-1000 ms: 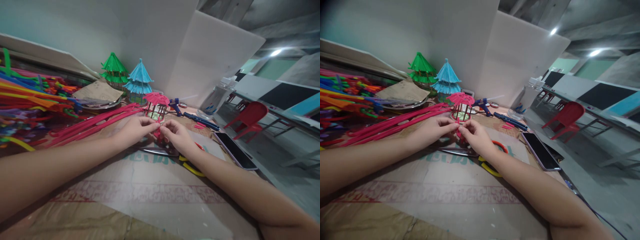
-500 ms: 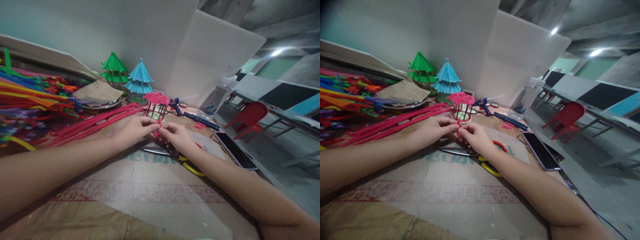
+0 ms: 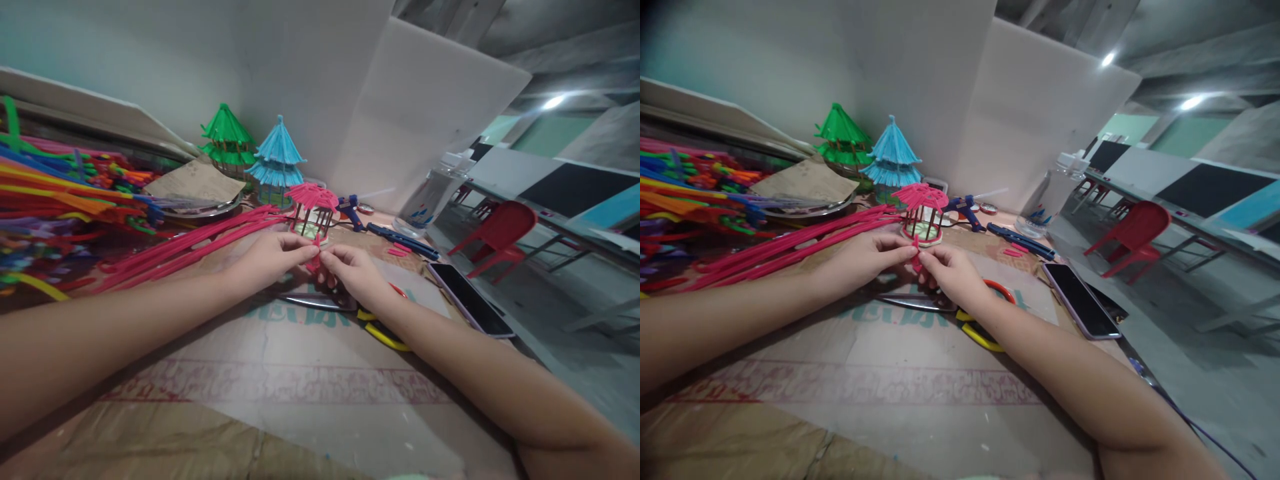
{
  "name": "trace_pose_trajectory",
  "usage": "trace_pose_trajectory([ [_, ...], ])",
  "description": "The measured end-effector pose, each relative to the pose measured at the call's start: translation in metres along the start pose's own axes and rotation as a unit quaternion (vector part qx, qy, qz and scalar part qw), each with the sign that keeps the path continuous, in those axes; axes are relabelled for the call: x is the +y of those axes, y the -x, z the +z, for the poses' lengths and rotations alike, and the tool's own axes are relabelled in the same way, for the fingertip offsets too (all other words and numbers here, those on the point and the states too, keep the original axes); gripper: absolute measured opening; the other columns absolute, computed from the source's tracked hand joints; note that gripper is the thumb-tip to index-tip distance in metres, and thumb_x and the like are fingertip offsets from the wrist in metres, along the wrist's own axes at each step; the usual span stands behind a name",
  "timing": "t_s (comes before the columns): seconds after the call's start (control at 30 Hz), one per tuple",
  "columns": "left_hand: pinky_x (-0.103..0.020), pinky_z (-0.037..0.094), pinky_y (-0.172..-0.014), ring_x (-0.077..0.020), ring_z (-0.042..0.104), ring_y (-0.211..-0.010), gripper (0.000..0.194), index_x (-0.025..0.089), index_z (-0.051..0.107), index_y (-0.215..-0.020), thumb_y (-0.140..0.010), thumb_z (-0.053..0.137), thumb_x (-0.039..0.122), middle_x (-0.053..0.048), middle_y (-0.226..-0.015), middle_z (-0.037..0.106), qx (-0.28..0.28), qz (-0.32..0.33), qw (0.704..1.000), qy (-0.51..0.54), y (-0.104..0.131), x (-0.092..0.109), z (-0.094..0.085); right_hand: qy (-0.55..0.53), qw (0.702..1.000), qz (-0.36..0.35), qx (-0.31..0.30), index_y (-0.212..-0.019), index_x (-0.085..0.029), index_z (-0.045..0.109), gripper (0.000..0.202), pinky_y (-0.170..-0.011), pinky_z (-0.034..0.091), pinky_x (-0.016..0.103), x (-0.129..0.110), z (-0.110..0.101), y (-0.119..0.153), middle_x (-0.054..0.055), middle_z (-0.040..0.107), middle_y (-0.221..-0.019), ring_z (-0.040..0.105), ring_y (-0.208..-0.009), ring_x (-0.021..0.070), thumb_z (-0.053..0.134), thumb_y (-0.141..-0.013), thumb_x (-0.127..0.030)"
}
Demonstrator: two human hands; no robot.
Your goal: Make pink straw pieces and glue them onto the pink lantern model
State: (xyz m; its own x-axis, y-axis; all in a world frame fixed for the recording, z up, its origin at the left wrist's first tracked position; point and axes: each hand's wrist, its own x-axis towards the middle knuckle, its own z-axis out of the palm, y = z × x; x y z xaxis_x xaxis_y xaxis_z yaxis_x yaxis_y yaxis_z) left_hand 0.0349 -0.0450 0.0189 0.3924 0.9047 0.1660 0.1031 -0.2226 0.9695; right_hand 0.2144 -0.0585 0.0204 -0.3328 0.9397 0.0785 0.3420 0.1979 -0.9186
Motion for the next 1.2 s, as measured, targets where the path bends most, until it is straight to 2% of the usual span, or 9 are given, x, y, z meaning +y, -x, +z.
trace_pose_trajectory([
  [0.23,-0.024,0.052,-0.066,-0.0158,0.067,-0.069,0.024,0.015,0.070,-0.085,-0.081,0.064,0.038,-0.004,-0.077,0.072,-0.006,-0.013,1.000,0.018,-0.0014,-0.0032,-0.0008,0.010,1.000,0.011,-0.003,-0.071,-0.018,0.057,0.032,-0.040,0.035,0.019,-0.0021,-0.0003,0.0007,-0.001,0.060,-0.058,0.048,-0.047,0.0088,0.055,-0.084,-0.046],
  [0.7,-0.023,0.052,-0.064,-0.0170,0.069,-0.072,0.025,0.016,0.071,-0.085,-0.081,0.064,0.040,-0.004,-0.081,0.073,-0.003,0.003,1.000,-0.018,-0.0016,-0.0054,-0.0026,0.011,1.000,0.001,-0.005,-0.074,-0.018,0.058,0.024,-0.046,0.038,0.019,-0.0013,0.0008,-0.0010,-0.002,0.060,-0.057,0.049,-0.047,0.0081,0.056,-0.084,-0.039],
  [1.0,-0.024,0.052,-0.063,-0.0173,0.068,-0.071,0.026,0.016,0.071,-0.087,-0.081,0.063,0.040,-0.005,-0.079,0.073,-0.004,-0.007,1.000,-0.019,0.0001,-0.0014,-0.0017,0.010,1.000,-0.006,-0.005,-0.071,-0.017,0.057,0.030,-0.044,0.037,0.019,-0.0008,-0.0001,-0.0005,-0.002,0.060,-0.057,0.049,-0.047,0.0082,0.057,-0.084,-0.045],
  [1.2,-0.024,0.053,-0.067,-0.0175,0.069,-0.076,0.028,0.017,0.071,-0.085,-0.080,0.065,0.043,-0.005,-0.086,0.073,0.022,-0.004,1.000,0.001,-0.0012,-0.0050,-0.0022,-0.009,1.000,-0.003,0.023,-0.075,-0.018,0.053,0.031,-0.043,0.036,0.019,0.0003,0.0012,0.0002,-0.003,0.058,-0.056,0.047,-0.046,0.0081,0.053,-0.087,-0.047],
])
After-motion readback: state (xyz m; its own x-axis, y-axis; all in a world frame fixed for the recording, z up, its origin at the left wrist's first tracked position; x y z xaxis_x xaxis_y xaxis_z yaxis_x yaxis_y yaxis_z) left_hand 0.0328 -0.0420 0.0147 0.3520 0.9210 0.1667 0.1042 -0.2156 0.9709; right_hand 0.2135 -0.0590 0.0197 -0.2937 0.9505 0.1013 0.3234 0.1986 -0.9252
